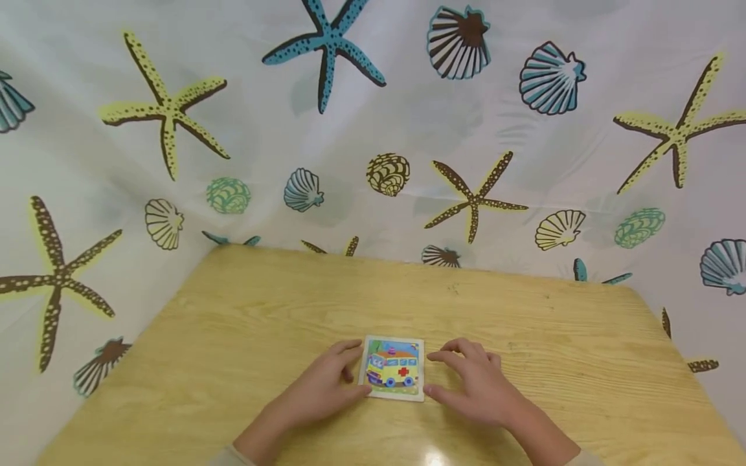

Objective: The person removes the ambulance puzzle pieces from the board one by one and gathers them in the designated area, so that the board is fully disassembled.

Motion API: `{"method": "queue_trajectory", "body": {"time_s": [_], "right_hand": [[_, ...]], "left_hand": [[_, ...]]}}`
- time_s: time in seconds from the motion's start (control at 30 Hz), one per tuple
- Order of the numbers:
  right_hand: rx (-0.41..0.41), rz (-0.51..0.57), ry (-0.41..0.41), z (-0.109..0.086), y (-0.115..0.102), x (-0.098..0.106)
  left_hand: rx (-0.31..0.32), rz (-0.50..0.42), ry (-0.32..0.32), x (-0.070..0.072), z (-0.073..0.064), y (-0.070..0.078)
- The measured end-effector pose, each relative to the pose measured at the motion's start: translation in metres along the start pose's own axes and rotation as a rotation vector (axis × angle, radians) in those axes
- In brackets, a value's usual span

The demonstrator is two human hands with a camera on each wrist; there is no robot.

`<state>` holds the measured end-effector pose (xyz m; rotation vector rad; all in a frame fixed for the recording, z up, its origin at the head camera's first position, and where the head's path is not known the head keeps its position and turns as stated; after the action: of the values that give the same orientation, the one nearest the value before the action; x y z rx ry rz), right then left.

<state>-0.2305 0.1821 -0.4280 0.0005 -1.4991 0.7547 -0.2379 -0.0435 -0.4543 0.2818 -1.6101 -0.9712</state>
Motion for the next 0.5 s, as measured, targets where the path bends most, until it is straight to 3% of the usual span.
{"method": "queue_trajectory", "body": {"time_s": [0.17, 0.37, 0.5], "right_hand": [[0.039, 0.026, -0.008, 0.014, -0.007, -0.007], [0.081, 0.161, -0.113, 0.031, -0.013, -0.02], [0.103, 0.208, -0.157, 0.043, -0.019, -0.031]], "left_hand": [[0.035, -0.092, 0.051, -0.002, 0.007, 0.0], [0.065, -0.223, 0.117, -0.003, 0.014, -0.007], [0.084, -0.242, 0.141, -0.007, 0.015, -0.014]]}}
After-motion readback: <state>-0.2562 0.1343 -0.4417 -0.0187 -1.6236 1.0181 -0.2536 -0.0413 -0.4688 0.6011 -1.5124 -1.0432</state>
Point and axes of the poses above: each hand's wrist, its own z-axis towards the middle knuckle, its own x-axis out of the back of the hand, y = z × x, the point moved 8 cm from there along z, towards the middle knuckle, and after that the axes turned 2 degrees about -z, right-handed, at the moved point
